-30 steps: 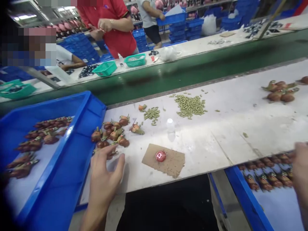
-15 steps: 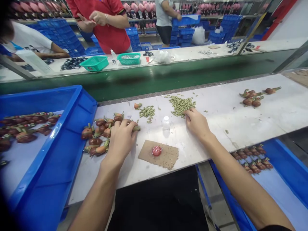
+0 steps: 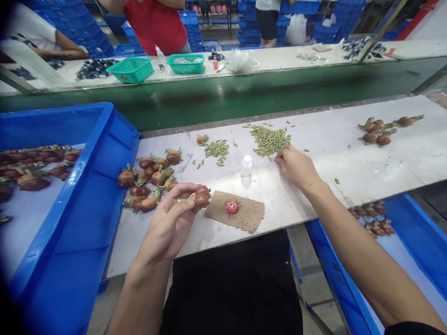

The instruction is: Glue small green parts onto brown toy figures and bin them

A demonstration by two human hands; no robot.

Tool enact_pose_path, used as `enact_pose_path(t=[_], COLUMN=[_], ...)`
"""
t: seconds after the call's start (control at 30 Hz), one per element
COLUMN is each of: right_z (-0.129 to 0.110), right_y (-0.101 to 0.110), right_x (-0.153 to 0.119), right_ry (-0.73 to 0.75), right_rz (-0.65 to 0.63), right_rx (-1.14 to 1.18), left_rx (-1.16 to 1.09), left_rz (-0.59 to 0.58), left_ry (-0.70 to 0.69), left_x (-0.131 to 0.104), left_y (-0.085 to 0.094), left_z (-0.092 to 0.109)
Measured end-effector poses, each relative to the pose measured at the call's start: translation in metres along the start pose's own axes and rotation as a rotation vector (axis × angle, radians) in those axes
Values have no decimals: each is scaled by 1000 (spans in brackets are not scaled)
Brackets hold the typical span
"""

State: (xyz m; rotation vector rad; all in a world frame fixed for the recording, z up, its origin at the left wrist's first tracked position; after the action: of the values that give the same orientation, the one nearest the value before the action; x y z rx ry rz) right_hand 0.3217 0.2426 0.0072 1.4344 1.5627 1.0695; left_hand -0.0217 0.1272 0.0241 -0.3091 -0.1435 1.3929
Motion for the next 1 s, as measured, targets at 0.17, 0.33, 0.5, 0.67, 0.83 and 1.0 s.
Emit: enact_pose_path(t=[0.17,0.33,0.5,0.67,0.83,1.0], right_z=[-13,-80,-143,-147,-139,-142], right_y=[17,19,3,-8,-16,-26], right_x=[-46,-125,-162,-167,-167,-161], right_ry=[-48,136,271,255,111,25], right_rz=[22,-61,-155,-150,-174,-354], right_rx=[106,705,935,918,993,1152], left_rx=[-44,-13,-52,-87,-23,21], left_rz=[-26,-172,-282,-287,-290,-284], left_ry=[40,287,334,337,295,271], left_x=[-22,-51,-62,-62,-62,-67], left_y=[-5,-30,-54,-58,-52,-48], left_z=[-4,-30,-40,-43,-46,-50])
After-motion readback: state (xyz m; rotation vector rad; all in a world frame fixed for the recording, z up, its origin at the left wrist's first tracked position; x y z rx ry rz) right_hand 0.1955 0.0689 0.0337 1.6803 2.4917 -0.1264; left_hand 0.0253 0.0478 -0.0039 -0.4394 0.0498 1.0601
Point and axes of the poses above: each hand's wrist, its own x-axis towards the middle knuckle, its own y-axis out of the back of the hand, z = x × y, the point moved 6 cm from there along x, towards the middle knuckle, and after that the axes turned 12 degrees about -z, right-handed, at the moved point
